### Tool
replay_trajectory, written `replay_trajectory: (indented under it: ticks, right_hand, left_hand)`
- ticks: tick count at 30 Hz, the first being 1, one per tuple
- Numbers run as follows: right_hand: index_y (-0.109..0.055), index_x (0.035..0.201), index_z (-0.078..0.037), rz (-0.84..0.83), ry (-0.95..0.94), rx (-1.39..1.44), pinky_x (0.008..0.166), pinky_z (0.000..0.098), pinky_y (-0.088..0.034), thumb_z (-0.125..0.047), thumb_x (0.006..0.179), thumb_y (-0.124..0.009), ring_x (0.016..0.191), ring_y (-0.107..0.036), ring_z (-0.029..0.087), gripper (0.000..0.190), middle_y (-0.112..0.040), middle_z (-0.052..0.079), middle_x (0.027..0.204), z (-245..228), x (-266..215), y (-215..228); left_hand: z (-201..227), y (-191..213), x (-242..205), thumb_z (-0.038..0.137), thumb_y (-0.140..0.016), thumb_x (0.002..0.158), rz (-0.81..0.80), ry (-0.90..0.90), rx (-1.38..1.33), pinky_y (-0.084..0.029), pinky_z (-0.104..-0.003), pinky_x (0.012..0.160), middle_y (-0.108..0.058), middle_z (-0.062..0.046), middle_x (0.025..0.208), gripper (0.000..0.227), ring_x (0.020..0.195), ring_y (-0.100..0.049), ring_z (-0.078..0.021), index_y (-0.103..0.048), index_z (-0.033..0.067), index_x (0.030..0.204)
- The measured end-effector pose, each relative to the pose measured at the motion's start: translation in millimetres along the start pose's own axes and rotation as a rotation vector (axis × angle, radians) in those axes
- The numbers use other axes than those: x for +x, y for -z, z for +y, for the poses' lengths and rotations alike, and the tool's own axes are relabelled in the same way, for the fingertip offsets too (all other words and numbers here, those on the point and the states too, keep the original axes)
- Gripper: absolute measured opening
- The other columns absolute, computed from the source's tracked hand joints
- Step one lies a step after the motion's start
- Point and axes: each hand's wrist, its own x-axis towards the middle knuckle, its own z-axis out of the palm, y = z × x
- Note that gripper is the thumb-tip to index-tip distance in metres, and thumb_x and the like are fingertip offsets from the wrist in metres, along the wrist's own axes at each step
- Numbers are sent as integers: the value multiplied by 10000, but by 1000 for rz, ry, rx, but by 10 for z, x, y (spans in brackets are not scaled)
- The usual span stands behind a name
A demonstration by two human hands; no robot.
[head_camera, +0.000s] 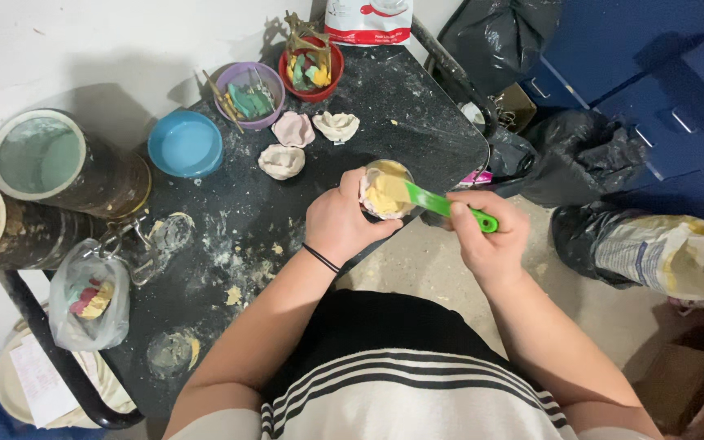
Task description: The person mixes a yellow paste in a small container using a green spatula, then scoops the paste into several small molds placed on a cluttered work table. The person repeats the scooping and filling action for multiple molds.
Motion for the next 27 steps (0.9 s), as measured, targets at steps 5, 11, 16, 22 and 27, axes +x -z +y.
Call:
replay_trajectory:
  ticks: [5, 11, 16, 22, 27]
  right_hand:
    - [-805, 957, -7, 11, -24, -52, 556, 307, -519, 29, 926, -709, 571, -621, 111, 106, -651, 91, 566, -162, 25, -126]
    - [-791, 1013, -11, 48, -126, -34, 606, 300, -561, 3, 942, -715, 619, -668, 122, 104, -686, 101, 636, -87, -1, -149]
    - [-777, 1054, -16, -13, -269, 23, 667, 313, -598, -18, 933, -734, 694, -699, 146, 129, -699, 123, 697, -93, 46, 37]
    - [-793, 997, -19, -98, -232, -51, 704, 331, -564, -8, 858, -830, 715, -666, 150, 145, -679, 146, 718, -42, 115, 303]
    - [-812, 1034, -73, -132, -230, -226, 648, 277, -449, -102, 907, -875, 674, -546, 131, 144, -684, 99, 759, 29, 212, 483]
  left_hand:
    - [-37, -24, -34, 695, -816, 637, 8, -31, 25, -594, -444, 812, -734, -123, 808, 976, 853, -771, -349, -495, 84, 1327]
    - [-131, 23, -27, 680, -832, 631, 27, -114, 51, -594, -434, 786, -724, -115, 780, 966, 820, -769, -337, -517, 85, 1324]
    - [-228, 133, 63, 633, -843, 623, 85, -197, 87, -594, -425, 749, -723, -99, 755, 948, 779, -768, -316, -531, 93, 1337]
    - [-232, 139, 78, 665, -833, 579, 166, -190, 174, -589, -478, 713, -718, -146, 746, 996, 756, -763, -362, -545, 82, 1334]
    - [-171, -2, -42, 620, -869, 625, 166, -86, 173, -593, -439, 746, -726, -121, 754, 1011, 787, -768, -327, -497, 80, 1394]
